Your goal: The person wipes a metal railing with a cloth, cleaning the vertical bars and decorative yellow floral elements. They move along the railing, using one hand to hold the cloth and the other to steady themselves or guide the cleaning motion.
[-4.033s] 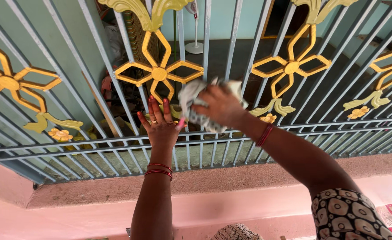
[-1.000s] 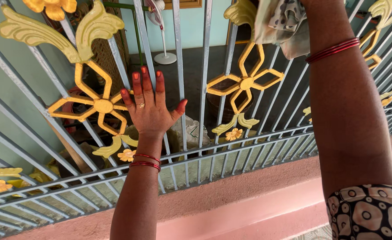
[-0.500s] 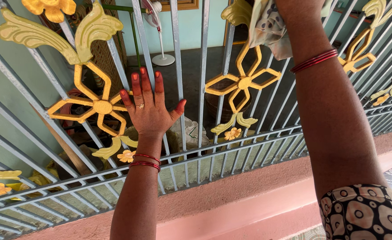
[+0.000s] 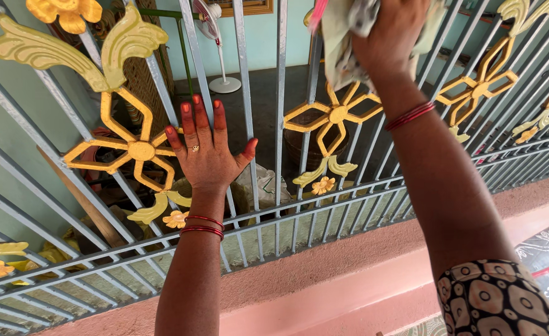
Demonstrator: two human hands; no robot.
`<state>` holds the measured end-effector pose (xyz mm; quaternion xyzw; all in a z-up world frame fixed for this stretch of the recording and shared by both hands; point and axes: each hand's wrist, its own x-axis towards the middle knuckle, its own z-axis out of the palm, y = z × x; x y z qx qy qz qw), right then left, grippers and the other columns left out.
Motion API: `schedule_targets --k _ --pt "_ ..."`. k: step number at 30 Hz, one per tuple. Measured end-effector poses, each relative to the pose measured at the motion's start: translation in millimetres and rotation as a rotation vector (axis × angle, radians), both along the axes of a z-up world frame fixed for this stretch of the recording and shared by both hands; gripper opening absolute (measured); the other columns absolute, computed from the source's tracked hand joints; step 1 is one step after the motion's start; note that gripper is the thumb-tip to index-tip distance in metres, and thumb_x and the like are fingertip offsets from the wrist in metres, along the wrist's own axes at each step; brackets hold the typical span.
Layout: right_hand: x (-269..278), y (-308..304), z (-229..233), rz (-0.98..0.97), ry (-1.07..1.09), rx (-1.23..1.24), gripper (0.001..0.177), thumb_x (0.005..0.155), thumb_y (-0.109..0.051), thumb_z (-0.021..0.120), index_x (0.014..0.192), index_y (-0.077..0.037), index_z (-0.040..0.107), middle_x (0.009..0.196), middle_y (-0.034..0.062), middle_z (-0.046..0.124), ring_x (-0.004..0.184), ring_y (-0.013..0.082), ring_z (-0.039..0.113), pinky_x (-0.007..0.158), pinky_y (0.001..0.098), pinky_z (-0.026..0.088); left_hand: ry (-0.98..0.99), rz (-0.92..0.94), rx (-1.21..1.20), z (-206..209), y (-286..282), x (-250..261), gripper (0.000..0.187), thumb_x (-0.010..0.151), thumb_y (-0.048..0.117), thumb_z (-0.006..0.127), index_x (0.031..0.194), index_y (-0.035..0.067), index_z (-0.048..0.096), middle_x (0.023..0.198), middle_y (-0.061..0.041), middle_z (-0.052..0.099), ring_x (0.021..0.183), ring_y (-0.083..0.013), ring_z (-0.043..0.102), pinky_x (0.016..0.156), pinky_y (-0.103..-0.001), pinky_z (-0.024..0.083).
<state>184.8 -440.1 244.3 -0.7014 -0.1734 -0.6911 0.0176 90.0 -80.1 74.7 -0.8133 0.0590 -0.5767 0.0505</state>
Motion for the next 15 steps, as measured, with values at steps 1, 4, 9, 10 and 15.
schedule_targets --k 1,4,9,10,15 --pt "-6 2 -6 0.043 0.003 -0.011 0.04 0.082 -0.021 0.085 0.119 -0.009 0.075 0.123 0.0207 0.059 0.12 0.0408 0.054 0.101 0.057 0.044 -0.002 0.002 0.0 0 0 0 0.096 0.107 0.085 0.03 0.17 0.013 0.023 0.172 -0.02 0.021 0.16 -0.0348 0.012 0.126 -0.061 0.0" --pt "-19 9 -22 0.107 -0.019 -0.057 0.04 0.082 -0.017 0.081 0.12 -0.013 0.073 0.144 0.025 0.048 0.142 0.0481 0.04 0.118 0.0625 0.035 0.001 -0.002 -0.003 0 0 -2 0.095 0.107 0.085 0.03 0.171 0.013 0.023 0.172 -0.02 0.021 0.16 -0.035 0.013 0.126 -0.061 0.0" --pt "-44 17 -38 0.057 -0.009 -0.207 0.047 0.088 -0.029 0.085 0.132 -0.015 0.073 0.16 0.0264 0.038 0.155 0.0512 0.021 0.127 0.0671 0.015 0.031 -0.001 -0.001 1 0 -3 0.095 0.108 0.085 0.031 0.171 0.014 0.024 0.172 -0.02 0.02 0.16 -0.035 0.012 0.125 -0.062 0.001" --pt "-49 17 -39 0.041 0.007 -0.229 0.049 0.089 -0.028 0.084 0.134 -0.013 0.072 0.16 0.0272 0.038 0.154 0.0517 0.022 0.127 0.0673 0.014 0.046 -0.005 -0.002 0 1 -3 0.095 0.108 0.085 0.031 0.171 0.014 0.024 0.172 -0.02 0.02 0.16 -0.035 0.012 0.125 -0.062 0.001" --pt "-52 5 -17 -0.013 0.133 -0.176 0.064 0.084 -0.041 0.088 0.136 -0.011 0.068 0.151 0.0261 0.04 0.145 0.0536 0.032 0.119 0.0719 0.016 0.023 0.001 0.008 0 2 -3 0.096 0.107 0.086 0.033 0.172 0.015 0.024 0.173 -0.019 0.019 0.16 -0.0343 0.01 0.126 -0.061 0.0"
